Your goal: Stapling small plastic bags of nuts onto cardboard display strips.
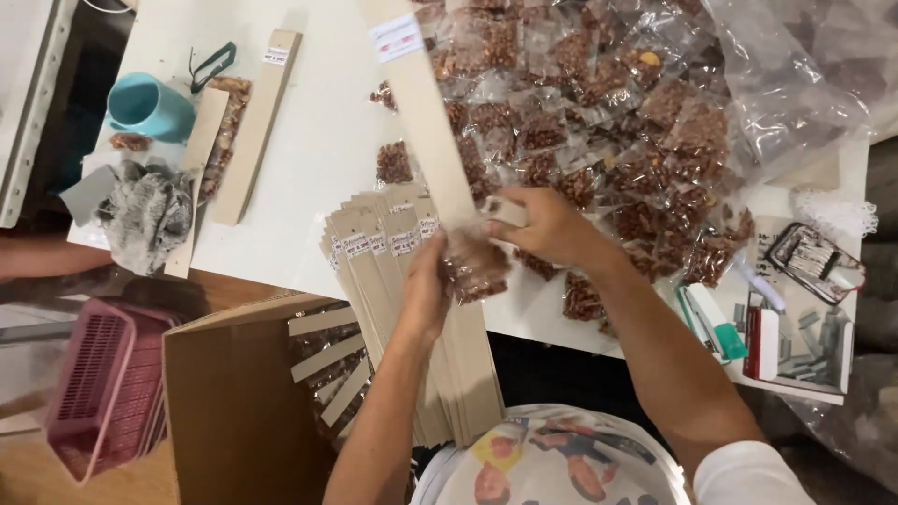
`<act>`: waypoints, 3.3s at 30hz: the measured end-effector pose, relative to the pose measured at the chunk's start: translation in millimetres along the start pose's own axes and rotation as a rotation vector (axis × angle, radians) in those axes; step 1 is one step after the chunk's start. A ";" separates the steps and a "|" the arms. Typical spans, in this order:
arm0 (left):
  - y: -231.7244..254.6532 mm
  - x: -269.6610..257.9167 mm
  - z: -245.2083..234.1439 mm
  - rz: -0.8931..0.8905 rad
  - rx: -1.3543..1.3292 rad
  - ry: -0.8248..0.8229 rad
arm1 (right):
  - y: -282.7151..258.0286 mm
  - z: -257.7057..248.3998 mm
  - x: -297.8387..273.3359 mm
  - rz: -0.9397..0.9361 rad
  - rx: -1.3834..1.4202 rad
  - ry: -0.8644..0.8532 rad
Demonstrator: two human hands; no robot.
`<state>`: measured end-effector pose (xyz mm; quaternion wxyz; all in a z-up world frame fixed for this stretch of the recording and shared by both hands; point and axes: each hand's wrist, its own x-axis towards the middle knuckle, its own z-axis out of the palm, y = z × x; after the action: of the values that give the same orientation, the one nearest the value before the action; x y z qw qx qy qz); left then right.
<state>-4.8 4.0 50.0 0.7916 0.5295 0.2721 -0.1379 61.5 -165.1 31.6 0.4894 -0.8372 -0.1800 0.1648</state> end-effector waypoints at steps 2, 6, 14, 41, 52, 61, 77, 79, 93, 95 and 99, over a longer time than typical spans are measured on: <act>24.3 -21.2 9.1 -0.009 0.030 -0.019 | 8.0 1.1 9.4 -0.004 -0.023 0.009; -19.1 12.5 -18.1 0.215 0.201 -0.025 | 4.3 15.8 18.6 0.086 -0.107 0.081; -32.9 22.5 -30.3 0.563 0.473 0.009 | -59.3 55.9 42.2 0.212 0.751 0.478; -9.4 21.2 -15.2 -0.001 0.150 -0.108 | 32.7 16.7 21.9 0.052 0.148 0.209; -3.0 25.2 -11.3 0.028 0.156 -0.172 | 13.6 5.3 27.1 -0.153 -0.066 0.243; 24.7 -1.5 10.5 0.040 0.164 -0.171 | 32.3 12.2 24.0 -0.171 -0.007 0.290; -53.1 66.4 -33.8 0.526 0.475 -0.157 | -64.6 38.2 49.7 0.230 0.777 0.571; -53.2 62.2 -32.0 0.563 0.523 -0.169 | -24.0 51.3 61.2 0.169 0.757 0.588; -5.1 37.5 3.2 0.014 0.039 0.076 | 58.4 -28.2 57.7 -0.663 -1.006 0.811; 2.7 40.0 12.2 -0.006 -0.018 0.022 | 59.2 13.7 33.3 -0.759 -0.916 0.724; -41.2 88.8 -12.9 0.049 0.000 0.053 | 38.5 43.8 3.0 -0.806 -0.831 0.566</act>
<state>43.0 5.5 -36.4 0.7871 0.5396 0.2799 -0.1045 49.8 -147.9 -22.9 0.1765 -0.8349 -0.3931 -0.3425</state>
